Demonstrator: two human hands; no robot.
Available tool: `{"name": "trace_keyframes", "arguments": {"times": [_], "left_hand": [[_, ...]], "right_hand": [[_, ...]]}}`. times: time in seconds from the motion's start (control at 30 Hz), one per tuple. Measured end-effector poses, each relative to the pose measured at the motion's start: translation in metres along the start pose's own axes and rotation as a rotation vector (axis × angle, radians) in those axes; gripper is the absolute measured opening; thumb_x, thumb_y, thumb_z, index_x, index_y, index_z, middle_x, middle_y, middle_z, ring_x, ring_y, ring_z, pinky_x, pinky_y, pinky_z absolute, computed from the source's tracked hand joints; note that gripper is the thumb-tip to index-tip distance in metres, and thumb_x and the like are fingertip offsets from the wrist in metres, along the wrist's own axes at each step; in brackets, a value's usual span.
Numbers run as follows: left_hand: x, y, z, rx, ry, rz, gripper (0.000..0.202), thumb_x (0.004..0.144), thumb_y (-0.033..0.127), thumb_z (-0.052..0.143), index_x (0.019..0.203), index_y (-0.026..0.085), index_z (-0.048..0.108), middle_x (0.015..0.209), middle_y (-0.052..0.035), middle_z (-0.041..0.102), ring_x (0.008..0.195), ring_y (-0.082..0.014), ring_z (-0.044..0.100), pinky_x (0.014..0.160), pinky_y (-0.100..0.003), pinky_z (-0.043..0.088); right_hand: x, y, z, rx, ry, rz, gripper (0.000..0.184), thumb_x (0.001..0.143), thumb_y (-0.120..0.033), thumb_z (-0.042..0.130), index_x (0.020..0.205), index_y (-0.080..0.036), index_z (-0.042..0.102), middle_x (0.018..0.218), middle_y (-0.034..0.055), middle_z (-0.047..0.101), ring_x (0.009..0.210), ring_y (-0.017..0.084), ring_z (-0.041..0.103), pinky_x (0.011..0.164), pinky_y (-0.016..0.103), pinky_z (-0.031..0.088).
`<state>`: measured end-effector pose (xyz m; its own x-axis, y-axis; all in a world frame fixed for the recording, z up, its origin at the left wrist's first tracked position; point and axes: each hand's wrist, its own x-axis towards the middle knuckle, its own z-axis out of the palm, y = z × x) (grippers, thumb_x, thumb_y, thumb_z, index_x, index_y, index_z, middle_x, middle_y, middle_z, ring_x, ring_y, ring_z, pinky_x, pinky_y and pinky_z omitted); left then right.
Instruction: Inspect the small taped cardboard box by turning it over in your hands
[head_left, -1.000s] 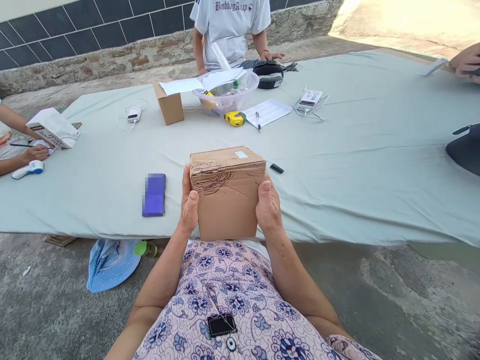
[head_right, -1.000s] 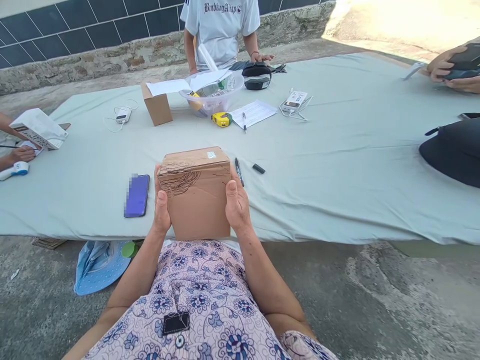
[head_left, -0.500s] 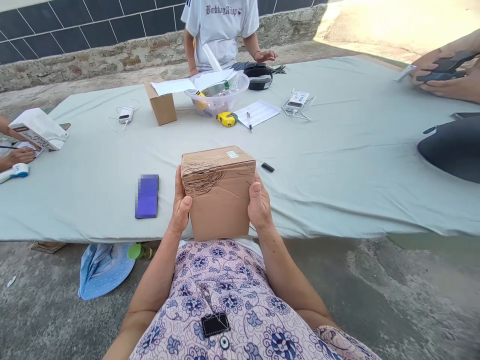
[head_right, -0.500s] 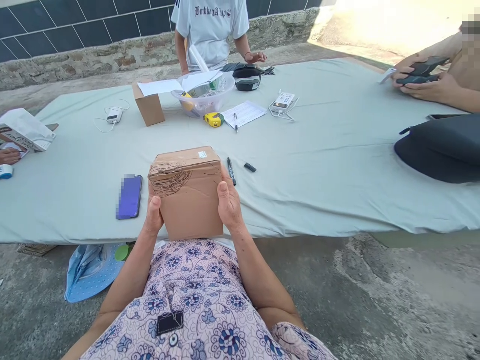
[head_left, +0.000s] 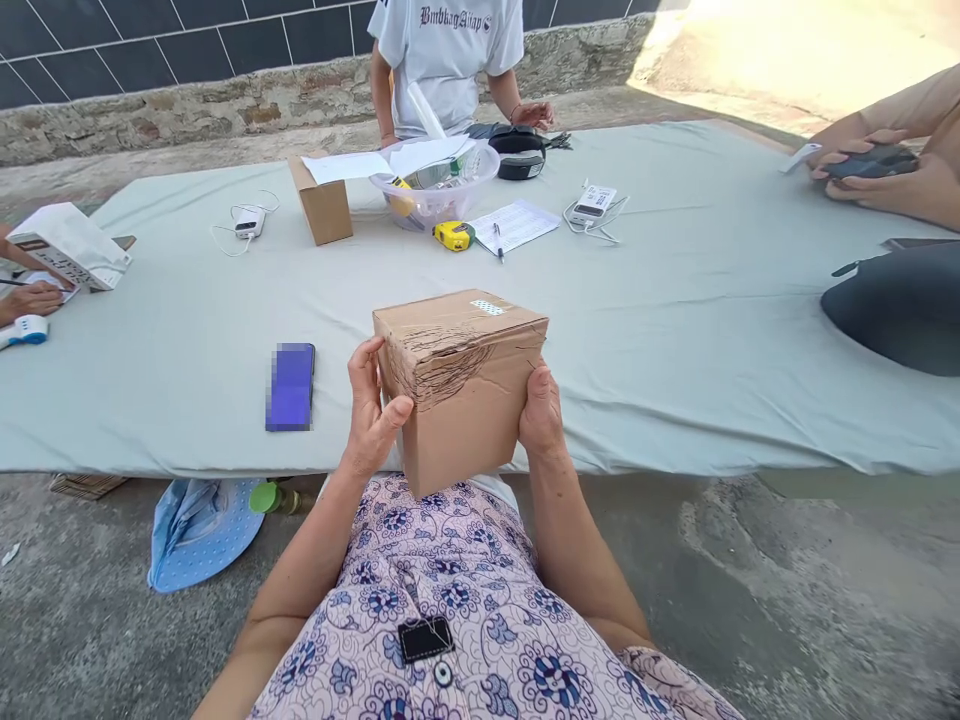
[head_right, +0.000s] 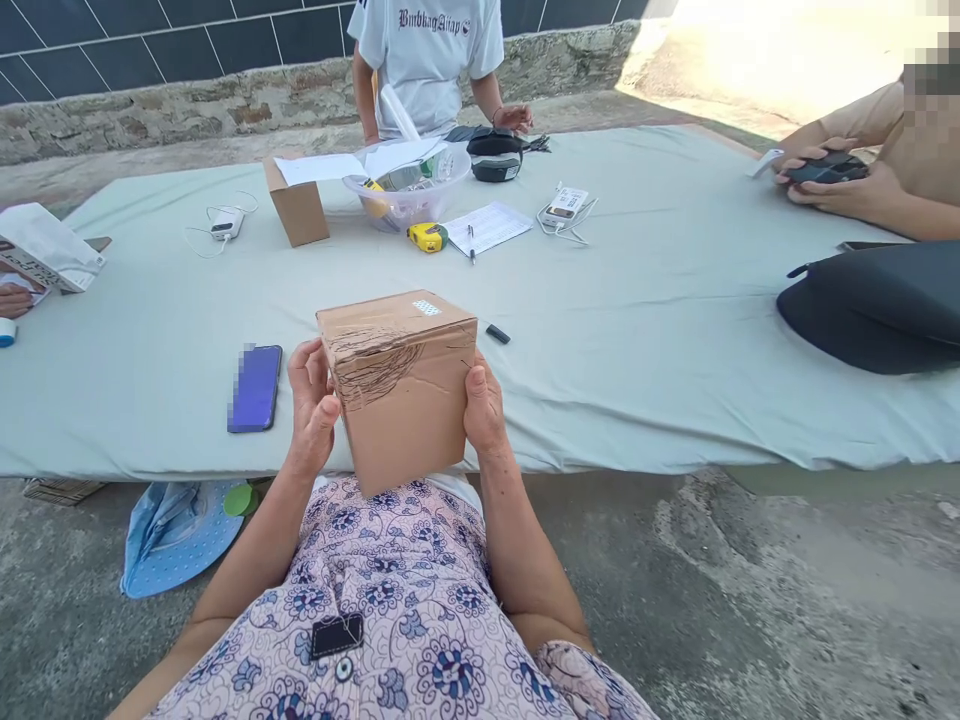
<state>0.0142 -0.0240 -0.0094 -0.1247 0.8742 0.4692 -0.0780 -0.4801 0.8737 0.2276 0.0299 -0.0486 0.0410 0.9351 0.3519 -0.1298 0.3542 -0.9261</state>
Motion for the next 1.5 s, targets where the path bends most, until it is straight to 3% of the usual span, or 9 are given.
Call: {"name": "trace_keyframes", "arguments": {"times": [0.17,0.23,0.33,0.73,0.9,1.07,1.2,1.3,1.5], "left_hand": [[0.010,0.031,0.020,-0.041,0.172,-0.075,0.062,0.081,0.082,0.068,0.106,0.028,0.053,0.115,-0.0047,0.061,0.108,-0.0216,0.062,0.089,-0.033,0.052],[0.015,0.038,0.025,-0.043,0.244,-0.121,0.059,0.082,0.080,0.069,0.094,0.026,0.050,0.092,-0.0007,0.056,0.084,-0.0166,0.057,0.074,-0.028,0.049],[0.018,0.039,0.026,-0.029,0.276,-0.144,0.061,0.077,0.075,0.079,0.092,0.026,0.047,0.085,0.0024,0.049,0.077,-0.0140,0.052,0.070,-0.026,0.045],[-0.006,0.026,0.029,0.082,0.049,-0.141,0.084,0.066,0.065,0.092,0.126,0.033,0.043,0.133,-0.0074,0.055,0.126,-0.0294,0.057,0.107,-0.045,0.049],[-0.005,0.033,0.023,0.140,-0.031,0.021,0.106,0.067,0.056,0.095,0.153,0.042,0.036,0.165,-0.0063,0.036,0.156,-0.0379,0.032,0.131,-0.057,0.024],[0.000,0.043,0.016,0.234,-0.110,0.137,0.087,0.073,0.055,0.091,0.148,0.041,0.051,0.158,-0.0054,0.045,0.152,-0.0396,0.037,0.130,-0.060,0.027],[0.000,0.040,0.015,0.261,-0.085,0.159,0.075,0.084,0.055,0.082,0.150,0.041,0.049,0.151,-0.0051,0.051,0.144,-0.0340,0.047,0.126,-0.054,0.036],[0.001,0.033,0.012,0.259,-0.043,0.121,0.059,0.098,0.055,0.064,0.154,0.041,0.047,0.157,-0.0051,0.049,0.152,-0.0318,0.041,0.131,-0.053,0.029],[0.000,0.026,-0.006,0.274,-0.112,0.064,0.117,0.071,0.068,0.087,0.167,0.045,0.025,0.180,-0.0043,0.014,0.167,-0.0400,0.003,0.136,-0.060,0.004]], "right_hand": [[-0.003,0.009,-0.010,0.022,0.056,0.027,0.081,0.089,-0.089,0.042,0.133,-0.028,0.070,0.134,0.0087,0.075,0.132,0.035,0.067,0.112,0.054,0.056],[-0.004,0.010,-0.009,0.013,0.060,0.028,0.080,0.089,-0.090,0.042,0.132,-0.028,0.071,0.133,0.0087,0.076,0.132,0.035,0.068,0.112,0.054,0.056],[-0.006,0.012,-0.008,0.011,0.061,0.031,0.078,0.090,-0.089,0.042,0.131,-0.029,0.072,0.133,0.0081,0.076,0.133,0.034,0.067,0.112,0.054,0.056],[-0.002,0.021,-0.018,0.098,0.159,0.071,0.084,0.089,-0.090,0.041,0.133,-0.025,0.069,0.134,0.0096,0.075,0.133,0.032,0.067,0.116,0.053,0.051],[-0.003,0.019,-0.015,0.110,0.105,0.060,0.079,0.090,-0.087,0.045,0.135,-0.027,0.068,0.142,0.0096,0.072,0.137,0.032,0.064,0.114,0.053,0.053],[-0.005,0.015,-0.010,0.114,0.097,0.072,0.073,0.087,-0.086,0.052,0.127,-0.028,0.072,0.138,0.0081,0.074,0.140,0.033,0.063,0.116,0.054,0.053],[-0.004,0.011,-0.006,0.117,0.096,0.063,0.070,0.089,-0.084,0.051,0.123,-0.027,0.074,0.132,0.0078,0.077,0.134,0.033,0.067,0.114,0.055,0.054],[-0.002,0.008,0.000,0.088,0.096,0.051,0.069,0.091,-0.083,0.050,0.121,-0.026,0.075,0.130,0.0085,0.078,0.134,0.034,0.067,0.112,0.056,0.055],[0.002,0.003,0.012,0.072,0.055,0.114,0.071,0.093,-0.083,0.046,0.119,-0.024,0.075,0.128,0.0084,0.079,0.129,0.033,0.070,0.112,0.054,0.056]]}}
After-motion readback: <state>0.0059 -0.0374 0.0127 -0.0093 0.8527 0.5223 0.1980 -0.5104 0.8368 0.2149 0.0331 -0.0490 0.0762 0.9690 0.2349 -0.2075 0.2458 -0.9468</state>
